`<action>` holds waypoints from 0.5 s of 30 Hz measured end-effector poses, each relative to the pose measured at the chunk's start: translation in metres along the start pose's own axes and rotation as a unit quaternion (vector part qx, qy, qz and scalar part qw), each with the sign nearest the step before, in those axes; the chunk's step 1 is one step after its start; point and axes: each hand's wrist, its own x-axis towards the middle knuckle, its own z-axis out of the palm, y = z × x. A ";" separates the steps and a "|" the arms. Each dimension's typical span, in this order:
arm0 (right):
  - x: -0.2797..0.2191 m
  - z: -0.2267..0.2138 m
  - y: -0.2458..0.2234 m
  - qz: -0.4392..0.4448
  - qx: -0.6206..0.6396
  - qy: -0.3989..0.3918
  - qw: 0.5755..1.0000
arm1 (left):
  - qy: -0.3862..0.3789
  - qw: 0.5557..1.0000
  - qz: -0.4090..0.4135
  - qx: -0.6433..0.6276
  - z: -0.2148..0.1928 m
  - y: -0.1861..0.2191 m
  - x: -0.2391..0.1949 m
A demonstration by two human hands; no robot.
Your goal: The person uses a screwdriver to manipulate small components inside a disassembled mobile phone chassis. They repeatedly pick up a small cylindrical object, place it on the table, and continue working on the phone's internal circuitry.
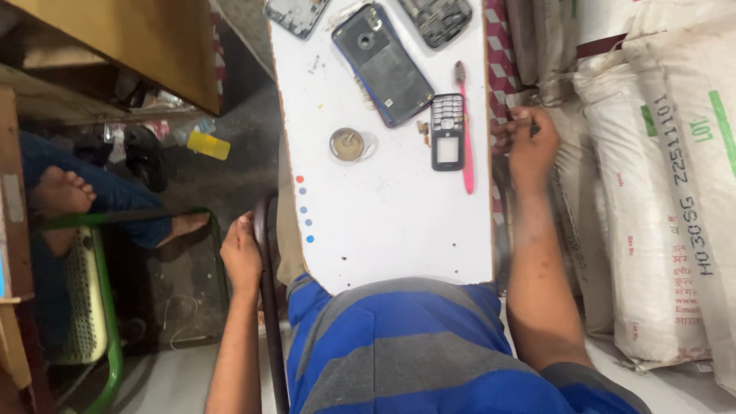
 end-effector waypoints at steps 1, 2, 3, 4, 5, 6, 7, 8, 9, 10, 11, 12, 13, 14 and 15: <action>-0.001 0.000 -0.003 0.009 0.015 -0.002 1.000 | 0.009 0.999 0.018 0.025 -0.002 0.005 -0.011; -0.003 0.002 -0.005 -0.002 0.011 -0.011 1.000 | -0.012 0.999 0.003 0.047 -0.005 0.008 -0.022; -0.004 0.002 -0.008 -0.013 0.006 -0.020 1.000 | -0.032 0.997 -0.012 0.070 -0.008 0.011 -0.033; -0.005 0.002 -0.010 -0.024 0.002 -0.029 0.999 | -0.053 0.994 -0.026 0.091 -0.010 0.013 -0.042; -0.006 0.003 -0.011 -0.029 -0.020 -0.026 0.999 | -0.057 0.993 -0.009 0.105 -0.011 0.015 -0.052; -0.007 0.001 -0.013 -0.035 -0.043 -0.021 0.998 | -0.063 0.991 0.009 0.119 -0.013 0.016 -0.061; -0.009 0.001 -0.014 -0.041 -0.067 -0.016 0.997 | -0.070 0.988 0.027 0.132 -0.016 0.016 -0.069; -0.009 0.001 -0.014 -0.077 -0.116 -0.013 0.990 | -0.078 0.987 0.009 0.142 -0.018 0.016 -0.075; -0.008 0.000 -0.014 -0.112 -0.165 -0.010 0.980 | -0.086 0.985 -0.010 0.152 -0.019 0.015 -0.082; -0.006 -0.001 -0.015 -0.149 -0.212 -0.010 0.966 | -0.092 0.982 -0.029 0.161 -0.021 0.014 -0.089; -0.006 -0.002 -0.015 -0.148 -0.214 -0.015 0.965 | -0.093 0.984 -0.028 0.148 -0.023 0.012 -0.097; -0.007 -0.002 -0.014 -0.148 -0.214 -0.021 0.965 | -0.092 0.986 -0.027 0.136 -0.026 0.010 -0.105; -0.007 -0.003 -0.013 -0.148 -0.214 -0.027 0.965 | -0.091 0.988 -0.027 0.124 -0.029 0.007 -0.114; -0.006 -0.003 -0.012 -0.148 -0.229 -0.024 0.962 | -0.085 0.988 -0.029 0.127 -0.031 0.005 -0.123; -0.005 -0.003 -0.010 -0.149 -0.244 -0.021 0.958 | -0.079 0.988 -0.032 0.130 -0.033 0.002 -0.131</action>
